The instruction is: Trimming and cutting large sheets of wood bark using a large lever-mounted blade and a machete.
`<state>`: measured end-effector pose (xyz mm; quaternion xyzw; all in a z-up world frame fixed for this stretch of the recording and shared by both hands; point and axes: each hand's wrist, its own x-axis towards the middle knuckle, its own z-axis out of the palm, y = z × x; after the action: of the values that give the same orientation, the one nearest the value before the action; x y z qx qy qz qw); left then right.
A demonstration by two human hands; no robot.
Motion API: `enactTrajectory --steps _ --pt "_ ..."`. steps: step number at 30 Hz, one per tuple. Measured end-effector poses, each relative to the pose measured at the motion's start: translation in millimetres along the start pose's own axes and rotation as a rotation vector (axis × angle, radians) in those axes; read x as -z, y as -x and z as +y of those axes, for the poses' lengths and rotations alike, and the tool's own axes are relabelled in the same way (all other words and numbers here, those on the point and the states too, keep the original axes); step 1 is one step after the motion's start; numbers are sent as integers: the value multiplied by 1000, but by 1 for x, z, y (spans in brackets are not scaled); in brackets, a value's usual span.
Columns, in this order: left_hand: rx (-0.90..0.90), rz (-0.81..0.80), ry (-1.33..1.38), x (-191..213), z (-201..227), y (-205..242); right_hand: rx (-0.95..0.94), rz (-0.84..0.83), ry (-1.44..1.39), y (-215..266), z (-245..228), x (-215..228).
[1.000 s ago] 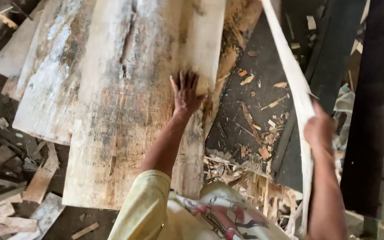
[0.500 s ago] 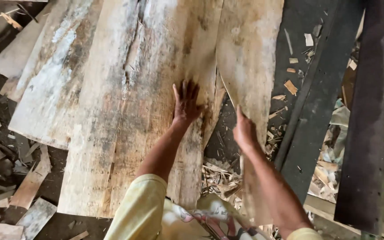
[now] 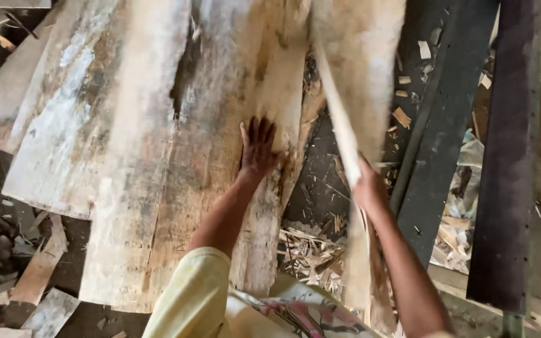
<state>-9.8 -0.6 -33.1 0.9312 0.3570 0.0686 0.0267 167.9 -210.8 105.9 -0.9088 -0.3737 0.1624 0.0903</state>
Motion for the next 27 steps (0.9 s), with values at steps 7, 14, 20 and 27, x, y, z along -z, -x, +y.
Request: enactTrajectory --steps 7,14,20,27 --pt "17 0 52 -9 0 -1 -36 -232 -651 -27 100 53" --pt "-4 -2 59 -14 2 -5 -22 54 -948 18 293 115" --pt "-34 75 19 -31 -6 -9 105 264 -828 -9 338 62" --pt "-5 104 87 -5 34 20 -488 217 -765 27 411 -48"
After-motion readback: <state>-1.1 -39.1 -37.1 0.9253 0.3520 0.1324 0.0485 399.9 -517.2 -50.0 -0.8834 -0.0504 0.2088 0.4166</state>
